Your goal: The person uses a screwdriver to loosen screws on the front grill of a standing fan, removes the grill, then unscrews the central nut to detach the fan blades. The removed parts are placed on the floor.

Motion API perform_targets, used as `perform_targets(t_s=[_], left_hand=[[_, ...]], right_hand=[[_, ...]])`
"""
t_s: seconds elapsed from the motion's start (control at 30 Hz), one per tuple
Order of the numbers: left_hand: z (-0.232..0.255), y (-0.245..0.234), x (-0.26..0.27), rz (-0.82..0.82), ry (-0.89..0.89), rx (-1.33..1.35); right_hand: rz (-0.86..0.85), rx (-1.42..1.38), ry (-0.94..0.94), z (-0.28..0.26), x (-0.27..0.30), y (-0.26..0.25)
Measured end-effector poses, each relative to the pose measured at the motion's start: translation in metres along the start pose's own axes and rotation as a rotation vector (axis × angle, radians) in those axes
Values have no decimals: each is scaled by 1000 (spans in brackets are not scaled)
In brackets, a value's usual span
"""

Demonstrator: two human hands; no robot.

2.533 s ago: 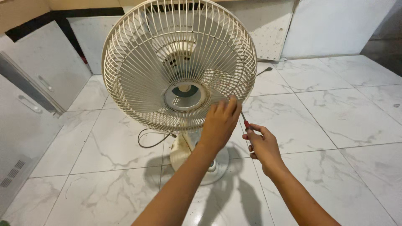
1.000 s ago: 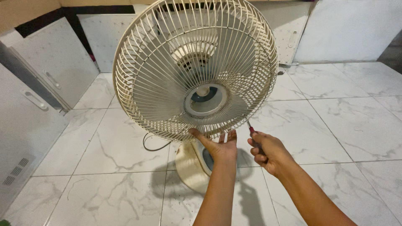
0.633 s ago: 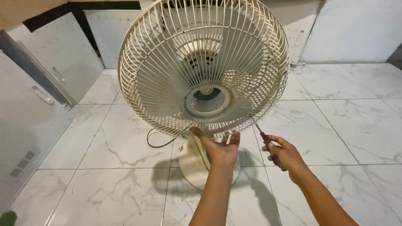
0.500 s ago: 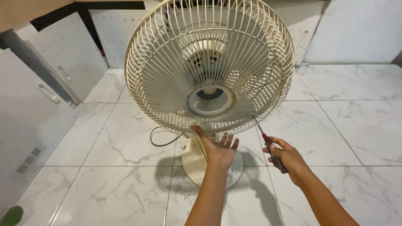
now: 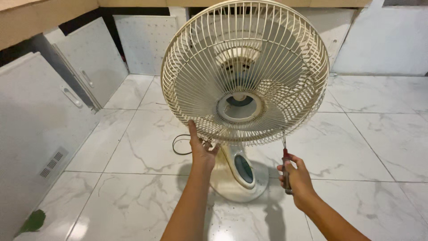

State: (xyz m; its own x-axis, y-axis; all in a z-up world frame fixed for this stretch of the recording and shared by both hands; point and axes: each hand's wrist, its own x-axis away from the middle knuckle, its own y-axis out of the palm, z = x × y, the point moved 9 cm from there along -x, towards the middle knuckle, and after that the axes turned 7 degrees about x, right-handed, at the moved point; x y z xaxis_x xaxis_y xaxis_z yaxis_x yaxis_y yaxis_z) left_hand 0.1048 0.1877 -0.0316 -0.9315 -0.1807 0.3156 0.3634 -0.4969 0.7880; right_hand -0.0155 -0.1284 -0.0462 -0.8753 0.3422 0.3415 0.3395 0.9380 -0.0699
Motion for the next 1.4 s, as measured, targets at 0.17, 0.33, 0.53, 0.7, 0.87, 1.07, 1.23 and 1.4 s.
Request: perform_targets(t_s=[0.17,0.33,0.53,0.7,0.87,1.07,1.23,1.4], left_hand=[[-19,6,13,79,-55,12],[-8,20,18,27,2,-153],[-6,19,36,85,3,-288],[-9,14,37,71,12,-457],[-23,9,26,56,104,-515],[-25,15,9,-55,231,-372],[-25,20,14,68,159,-331],[-11,33,38,62,158,-327]], right_hand=[[57,-64,57,15,28,24],[122,-116,99,21,53,52],[242,-311,65,16,46,84],[310,-270,111,45,51,90],[91,-328,111,75,57,131],[-157,-204,127,63,50,149],[-227,-149,117,50,52,159],[-236,-131,173,38,43,160]])
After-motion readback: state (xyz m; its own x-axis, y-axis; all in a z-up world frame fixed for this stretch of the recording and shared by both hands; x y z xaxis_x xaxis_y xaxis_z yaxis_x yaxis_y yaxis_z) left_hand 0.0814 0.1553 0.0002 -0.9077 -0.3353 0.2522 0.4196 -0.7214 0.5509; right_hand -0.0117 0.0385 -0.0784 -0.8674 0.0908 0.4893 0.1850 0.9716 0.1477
